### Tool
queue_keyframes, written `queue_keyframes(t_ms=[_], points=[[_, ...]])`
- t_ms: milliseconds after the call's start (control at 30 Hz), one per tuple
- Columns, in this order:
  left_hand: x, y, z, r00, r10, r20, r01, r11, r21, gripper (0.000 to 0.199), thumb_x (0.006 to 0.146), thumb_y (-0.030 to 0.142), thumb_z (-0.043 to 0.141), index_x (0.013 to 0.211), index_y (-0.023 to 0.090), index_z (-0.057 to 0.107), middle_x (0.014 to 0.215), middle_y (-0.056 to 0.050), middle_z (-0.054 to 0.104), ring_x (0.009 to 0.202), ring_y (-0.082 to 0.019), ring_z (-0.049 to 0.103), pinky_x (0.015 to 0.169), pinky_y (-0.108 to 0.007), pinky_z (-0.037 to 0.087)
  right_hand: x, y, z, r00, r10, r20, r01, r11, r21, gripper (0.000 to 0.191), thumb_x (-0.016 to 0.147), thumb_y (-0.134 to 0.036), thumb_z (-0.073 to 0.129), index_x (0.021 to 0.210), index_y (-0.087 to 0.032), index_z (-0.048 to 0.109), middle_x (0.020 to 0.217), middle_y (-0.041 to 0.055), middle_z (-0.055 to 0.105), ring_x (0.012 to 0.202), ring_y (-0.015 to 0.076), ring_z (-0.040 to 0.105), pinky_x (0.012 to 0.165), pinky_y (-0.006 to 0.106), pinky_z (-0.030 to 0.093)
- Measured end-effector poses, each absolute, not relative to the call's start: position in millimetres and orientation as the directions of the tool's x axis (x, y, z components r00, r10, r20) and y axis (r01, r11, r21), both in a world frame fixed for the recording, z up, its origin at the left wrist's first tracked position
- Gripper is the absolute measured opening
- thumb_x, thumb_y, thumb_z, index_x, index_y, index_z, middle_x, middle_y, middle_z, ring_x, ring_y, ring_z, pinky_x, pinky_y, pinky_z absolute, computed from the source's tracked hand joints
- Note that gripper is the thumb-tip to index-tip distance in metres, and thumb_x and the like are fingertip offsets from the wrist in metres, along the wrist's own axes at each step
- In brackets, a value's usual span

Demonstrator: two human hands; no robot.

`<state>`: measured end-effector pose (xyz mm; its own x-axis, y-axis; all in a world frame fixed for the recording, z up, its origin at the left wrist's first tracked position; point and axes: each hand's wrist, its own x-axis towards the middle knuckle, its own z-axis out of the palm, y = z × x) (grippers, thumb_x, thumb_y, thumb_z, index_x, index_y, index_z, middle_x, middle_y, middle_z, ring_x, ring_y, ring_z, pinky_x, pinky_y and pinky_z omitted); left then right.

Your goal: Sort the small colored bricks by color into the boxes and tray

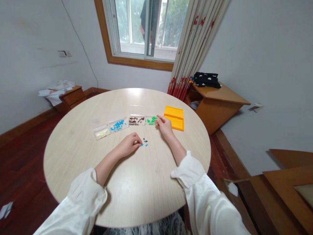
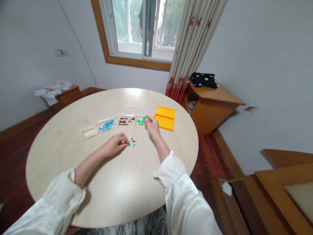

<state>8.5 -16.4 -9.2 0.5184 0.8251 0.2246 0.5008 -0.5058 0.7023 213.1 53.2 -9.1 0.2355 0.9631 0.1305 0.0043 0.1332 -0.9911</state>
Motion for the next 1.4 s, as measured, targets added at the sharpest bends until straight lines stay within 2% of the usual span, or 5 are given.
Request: queue_keyframes(t_ms=[167, 300, 533, 1000, 1400], points=[[15, -17, -3, 0.375, 0.895, 0.241, 0.419, -0.395, 0.817, 0.010, 0.073, 0.020, 0.057, 0.070, 0.016, 0.066, 0.071, -0.003, 0.059, 0.065, -0.014, 0.052, 0.064, -0.027, 0.041, 201, 43, -2, 0.111, 0.979, 0.173, 0.004, 0.173, -0.985, 0.024, 0.071, -0.018, 0.055, 0.092, -0.015, 0.066, 0.071, 0.0014, 0.065, 0.064, 0.0099, 0.060, 0.063, 0.024, 0.049], [17, -15, 6, 0.202, 0.970, 0.132, 0.138, -0.162, 0.977, 0.011, 0.066, 0.026, 0.065, 0.071, 0.015, 0.066, 0.063, -0.002, 0.061, 0.057, -0.012, 0.052, 0.057, -0.026, 0.039, 188, 31, 1, -0.025, 0.981, 0.191, 0.002, 0.191, -0.982, 0.020, 0.071, -0.018, 0.055, 0.086, -0.016, 0.067, 0.068, 0.0000, 0.064, 0.059, 0.0086, 0.058, 0.064, 0.025, 0.050], [16, -16, 20, 0.136, 0.991, 0.000, -0.223, 0.031, 0.974, 0.038, 0.048, 0.035, 0.079, 0.074, 0.014, 0.062, 0.071, -0.002, 0.064, 0.055, -0.009, 0.050, 0.055, -0.024, 0.039, 184, 27, 1, -0.071, 0.982, 0.174, 0.014, 0.175, -0.984, 0.018, 0.070, -0.020, 0.057, 0.084, -0.017, 0.068, 0.067, -0.0001, 0.063, 0.058, 0.0088, 0.057, 0.065, 0.026, 0.050], [16, -13, 13, 0.116, 0.993, 0.011, -0.207, 0.013, 0.978, 0.039, 0.052, 0.033, 0.076, 0.062, 0.017, 0.042, 0.051, 0.007, 0.050, 0.049, -0.007, 0.048, 0.052, -0.020, 0.035, 166, 3, 10, -0.333, 0.872, 0.359, 0.095, 0.410, -0.907, 0.018, 0.069, -0.030, 0.066, 0.080, -0.018, 0.072, 0.074, 0.0025, 0.066, 0.065, 0.0107, 0.055, 0.062, 0.024, 0.043], [16, -13, 12, 0.110, 0.994, -0.019, -0.206, 0.042, 0.978, 0.040, 0.051, 0.033, 0.076, 0.053, 0.017, 0.040, 0.049, 0.004, 0.052, 0.048, -0.007, 0.046, 0.051, -0.020, 0.033, 167, 8, 5, -0.307, 0.901, 0.307, 0.093, 0.349, -0.932, 0.012, 0.070, -0.028, 0.064, 0.068, -0.016, 0.065, 0.066, -0.0002, 0.063, 0.060, 0.0096, 0.054, 0.060, 0.023, 0.043]])
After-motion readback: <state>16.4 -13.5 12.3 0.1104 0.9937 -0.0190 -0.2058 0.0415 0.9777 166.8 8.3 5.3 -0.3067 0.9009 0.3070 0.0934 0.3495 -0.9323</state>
